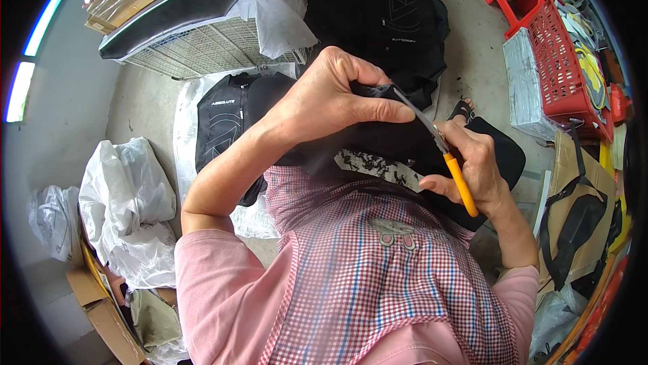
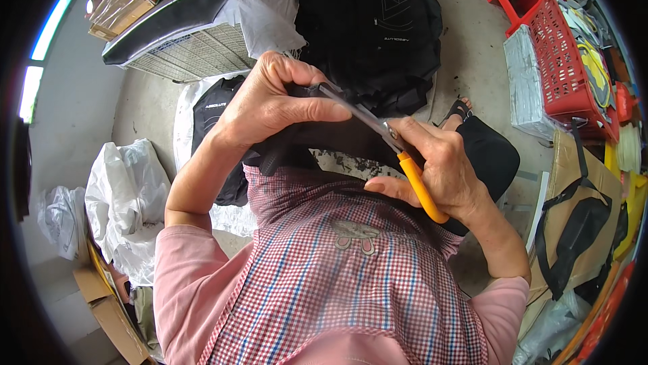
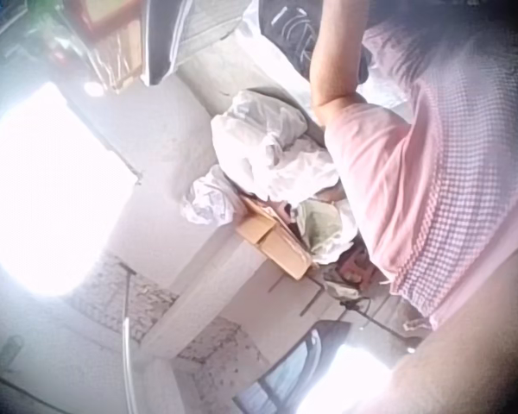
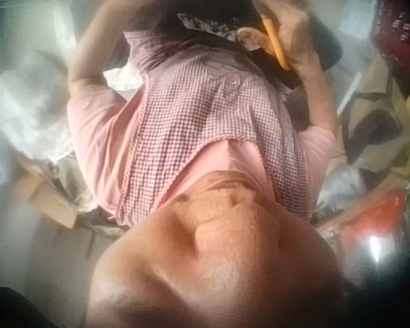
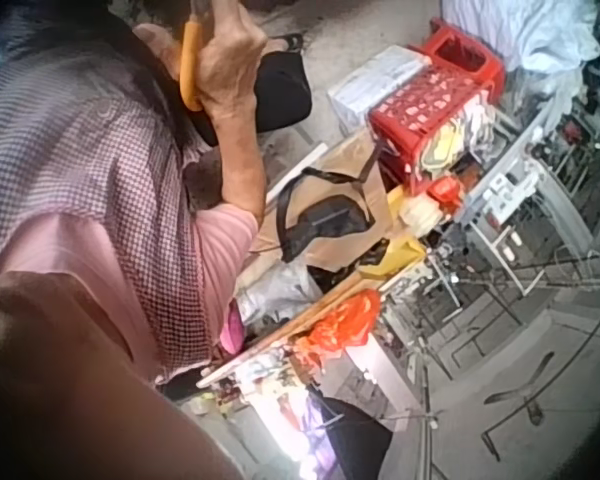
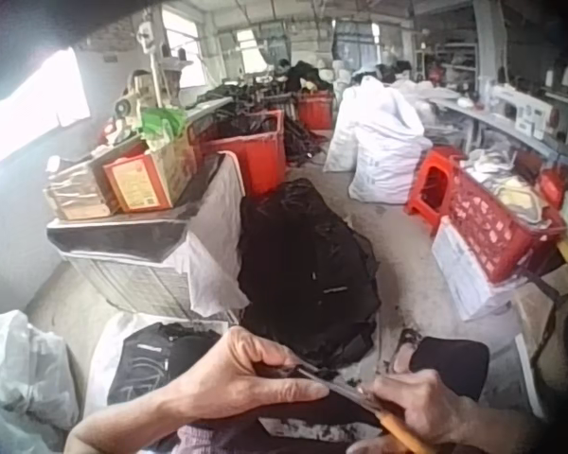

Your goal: Trimming excess fabric and loose threads from black bags using scissors.

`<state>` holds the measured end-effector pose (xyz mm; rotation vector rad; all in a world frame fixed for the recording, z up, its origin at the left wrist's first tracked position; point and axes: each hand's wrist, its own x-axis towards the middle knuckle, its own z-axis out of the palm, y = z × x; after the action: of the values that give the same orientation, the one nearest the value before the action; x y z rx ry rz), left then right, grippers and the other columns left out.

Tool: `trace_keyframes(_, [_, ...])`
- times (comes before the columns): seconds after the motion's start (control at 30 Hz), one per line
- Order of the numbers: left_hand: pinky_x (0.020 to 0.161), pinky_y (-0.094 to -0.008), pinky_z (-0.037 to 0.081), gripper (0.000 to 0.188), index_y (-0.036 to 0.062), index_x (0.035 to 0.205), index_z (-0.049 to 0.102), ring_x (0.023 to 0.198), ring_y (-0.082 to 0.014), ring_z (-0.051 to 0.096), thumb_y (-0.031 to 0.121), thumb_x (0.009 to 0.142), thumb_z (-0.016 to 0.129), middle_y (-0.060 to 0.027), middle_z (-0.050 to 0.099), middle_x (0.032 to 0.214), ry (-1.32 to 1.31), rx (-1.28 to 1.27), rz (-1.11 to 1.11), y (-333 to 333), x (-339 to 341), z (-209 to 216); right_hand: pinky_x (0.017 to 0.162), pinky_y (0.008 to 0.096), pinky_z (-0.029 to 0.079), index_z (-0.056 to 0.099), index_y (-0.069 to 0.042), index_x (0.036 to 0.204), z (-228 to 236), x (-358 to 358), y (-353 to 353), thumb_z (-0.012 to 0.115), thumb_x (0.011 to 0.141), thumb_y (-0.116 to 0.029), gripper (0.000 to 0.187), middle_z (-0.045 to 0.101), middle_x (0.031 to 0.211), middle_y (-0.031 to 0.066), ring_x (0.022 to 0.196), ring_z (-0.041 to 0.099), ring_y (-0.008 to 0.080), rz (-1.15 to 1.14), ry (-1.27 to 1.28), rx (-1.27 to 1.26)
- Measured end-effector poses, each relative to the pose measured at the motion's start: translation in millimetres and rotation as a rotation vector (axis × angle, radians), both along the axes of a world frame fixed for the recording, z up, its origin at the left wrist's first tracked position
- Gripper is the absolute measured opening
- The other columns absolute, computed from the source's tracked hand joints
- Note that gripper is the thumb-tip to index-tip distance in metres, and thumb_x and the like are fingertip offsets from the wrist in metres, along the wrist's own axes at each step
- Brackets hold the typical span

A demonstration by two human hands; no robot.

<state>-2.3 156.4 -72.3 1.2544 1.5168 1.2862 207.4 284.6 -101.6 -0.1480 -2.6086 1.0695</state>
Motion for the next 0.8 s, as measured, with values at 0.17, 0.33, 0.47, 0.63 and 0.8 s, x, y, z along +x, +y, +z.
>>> trace_keyframes(0.17, [0.046,-0.015,0.036,0.01,0.0001,0.074,0.072,0.048,-0.001,0.042,0.008,0.075,0.077,0.0036,0.06,0.059,-0.036,-0.014,0.029,-0.2,1.9,-1.2,0.047,0.0275,0.036,0.058,0.001,0.099,-6.9,2.7,3.2,0.075,0.074,-0.046,0.056,0.052,0.069,0.0054,0.051,0.041,0.0152,-0.037,-0.041,0.024])
trace_keyframes(0.33, [0.045,-0.0133,0.038,0.014,0.0011,0.077,0.071,0.05,-0.0013,0.049,0.014,0.08,0.073,0.0026,0.064,0.063,-0.138,-0.011,0.179,2.9,-7.1,-3.3,0.053,0.0288,0.041,0.056,-0.002,0.109,-2.5,-12.2,17.0,0.077,0.075,-0.037,0.054,0.056,0.074,0.0058,0.053,0.046,0.0179,-0.201,0.061,0.228])
trace_keyframes(0.47, [0.055,-0.0183,0.051,0.023,0.0001,0.096,0.067,0.062,-0.0113,0.065,0.019,0.083,0.071,-0.0057,0.07,0.08,-0.574,0.084,0.475,-19.1,-73.2,-10.0,0.058,0.0252,0.043,0.056,-0.008,0.113,30.7,-29.4,46.2,0.081,0.071,-0.028,0.053,0.053,0.08,0.0027,0.066,0.048,0.0138,-0.458,0.475,0.619])
trace_keyframes(0.63, [0.069,-0.0248,0.057,0.032,0.0001,0.112,0.061,0.079,-0.0197,0.069,0.023,0.09,0.062,-0.0115,0.069,0.098,-0.955,0.252,0.708,-91.5,-100.9,-34.6,0.058,0.0225,0.042,0.055,-0.01,0.115,6.0,-23.4,28.0,0.077,0.074,-0.01,0.046,0.051,0.079,0.0001,0.066,0.048,0.0104,-0.414,0.393,0.031])
trace_keyframes(0.8, [0.085,-0.0276,0.054,0.032,0.001,0.116,0.059,0.093,-0.0206,0.067,0.024,0.094,0.057,-0.0116,0.067,0.108,-1.401,0.517,0.547,-155.2,-107.8,-117.0,0.051,0.0169,0.038,0.052,-0.006,0.114,-82.6,-36.1,-19.0,0.067,0.079,-0.004,0.038,0.057,0.074,-0.0005,0.055,0.046,0.0066,-0.243,-0.005,-0.565])
